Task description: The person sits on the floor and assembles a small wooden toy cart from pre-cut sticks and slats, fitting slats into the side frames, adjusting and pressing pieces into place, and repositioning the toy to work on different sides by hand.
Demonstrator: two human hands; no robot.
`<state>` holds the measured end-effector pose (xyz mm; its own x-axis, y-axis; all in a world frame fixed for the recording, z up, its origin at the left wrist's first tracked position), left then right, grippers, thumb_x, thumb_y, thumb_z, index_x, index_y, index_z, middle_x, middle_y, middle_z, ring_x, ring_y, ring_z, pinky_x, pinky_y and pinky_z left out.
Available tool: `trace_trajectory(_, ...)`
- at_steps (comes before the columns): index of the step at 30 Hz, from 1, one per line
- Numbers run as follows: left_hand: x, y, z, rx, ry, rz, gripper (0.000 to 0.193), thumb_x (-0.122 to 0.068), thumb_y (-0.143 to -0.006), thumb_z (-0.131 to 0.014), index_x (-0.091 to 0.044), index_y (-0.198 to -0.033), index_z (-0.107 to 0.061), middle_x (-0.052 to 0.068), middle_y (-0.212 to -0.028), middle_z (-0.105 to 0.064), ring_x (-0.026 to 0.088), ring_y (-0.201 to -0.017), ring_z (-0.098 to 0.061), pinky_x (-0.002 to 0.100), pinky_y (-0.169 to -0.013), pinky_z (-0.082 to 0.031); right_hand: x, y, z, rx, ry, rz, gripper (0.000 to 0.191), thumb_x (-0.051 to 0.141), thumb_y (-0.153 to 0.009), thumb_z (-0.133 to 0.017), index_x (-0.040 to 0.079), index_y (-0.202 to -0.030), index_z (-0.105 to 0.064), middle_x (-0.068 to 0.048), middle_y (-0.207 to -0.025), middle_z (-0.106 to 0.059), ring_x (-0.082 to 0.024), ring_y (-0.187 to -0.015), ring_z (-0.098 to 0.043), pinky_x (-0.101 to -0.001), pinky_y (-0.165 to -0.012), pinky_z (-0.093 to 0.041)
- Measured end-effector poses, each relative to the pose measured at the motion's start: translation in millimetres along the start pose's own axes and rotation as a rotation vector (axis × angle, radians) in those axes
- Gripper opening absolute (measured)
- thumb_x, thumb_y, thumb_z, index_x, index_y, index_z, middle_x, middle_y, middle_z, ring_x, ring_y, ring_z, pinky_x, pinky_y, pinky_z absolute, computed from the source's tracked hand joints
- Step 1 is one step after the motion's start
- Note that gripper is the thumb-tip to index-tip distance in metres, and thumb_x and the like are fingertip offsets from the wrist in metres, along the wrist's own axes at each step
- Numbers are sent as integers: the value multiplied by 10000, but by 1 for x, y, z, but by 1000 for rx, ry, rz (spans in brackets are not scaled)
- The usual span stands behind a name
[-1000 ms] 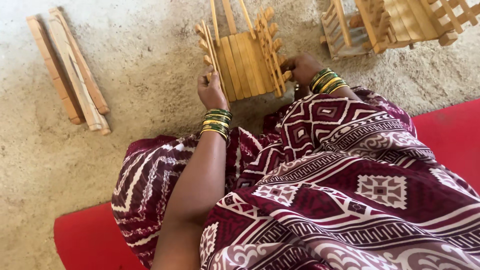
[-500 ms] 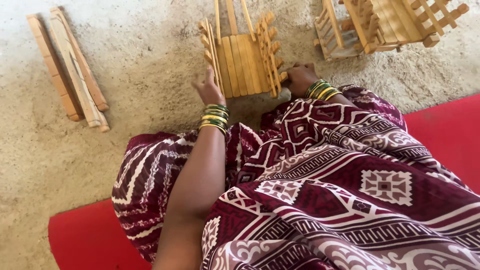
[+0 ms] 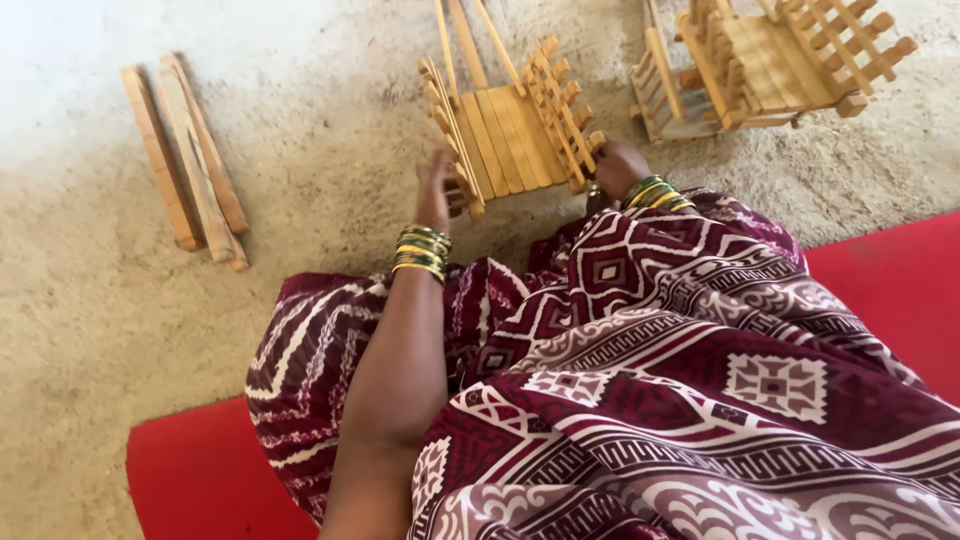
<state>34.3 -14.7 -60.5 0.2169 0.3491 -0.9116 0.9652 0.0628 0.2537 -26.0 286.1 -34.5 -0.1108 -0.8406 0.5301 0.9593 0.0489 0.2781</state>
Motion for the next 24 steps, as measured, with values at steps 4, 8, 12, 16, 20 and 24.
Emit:
trace_trajectory(4,12,-5,4,-111,-10,369,679,-694,-842,-516,-200,-1308,-537,112,-990,-663,252,-804,-674,426,-651,-541,-6,2,17,1,-109,204,223,96,-952,-581,24,-1082,-748,-158,-958,-745,-242,-833,-695,-407,-758,-559)
trace_trajectory(8,33,-12,-8,-97,233,458,613,-594,-918,-498,-91,-1254,-600,136,-915,-668,268,-758,-637,465,-630,-554,-13,6,22,108,-404,302,178,113,-1004,-618,-18,-1105,-683,-157,-993,-719,-219,-838,-696,-348,-770,-607)
trace_trajectory(12,43,-4,-19,-92,478,575,558,-577,-952,-498,-91,-1206,-601,123,-955,-638,263,-809,-640,581,-781,-599,-21,10,27,78,-506,224,214,118,-1005,-590,-12,-1156,-667,-126,-1005,-717,-217,-835,-712,-365,-774,-627)
trace_trajectory(16,31,9,-34,85,605,621,657,-593,-935,-385,-69,-1261,-613,219,-1121,-721,362,-978,-728,588,-859,-606,-23,14,34,84,-632,196,240,108,-1002,-563,-11,-1189,-653,-111,-1047,-715,-197,-905,-709,-355,-838,-616)
trace_trajectory(20,25,9,-39,192,532,491,597,-538,-1002,-395,-77,-1333,-583,191,-1255,-684,358,-1111,-692,604,-887,-609,-23,20,41,104,-828,241,211,61,-992,-591,-21,-1180,-639,-76,-1055,-696,-167,-933,-685,-306,-836,-584)
trace_trajectory(24,30,11,-43,143,522,547,632,-552,-994,-372,-71,-1343,-590,212,-1249,-684,382,-1078,-690,615,-854,-586,-29,27,44,45,-805,192,204,42,-968,-601,0,-1161,-656,-47,-1008,-683,-127,-850,-634,-262,-745,-532)
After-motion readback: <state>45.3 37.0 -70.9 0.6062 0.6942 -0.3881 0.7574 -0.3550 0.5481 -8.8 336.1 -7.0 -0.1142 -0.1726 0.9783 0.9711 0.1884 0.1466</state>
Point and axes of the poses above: each hand's wrist, its own y-axis away from the middle knuckle, its own z-axis out of the back of the hand, x = y × z, the point moved 5 cm from there along -y, towards the middle knuckle
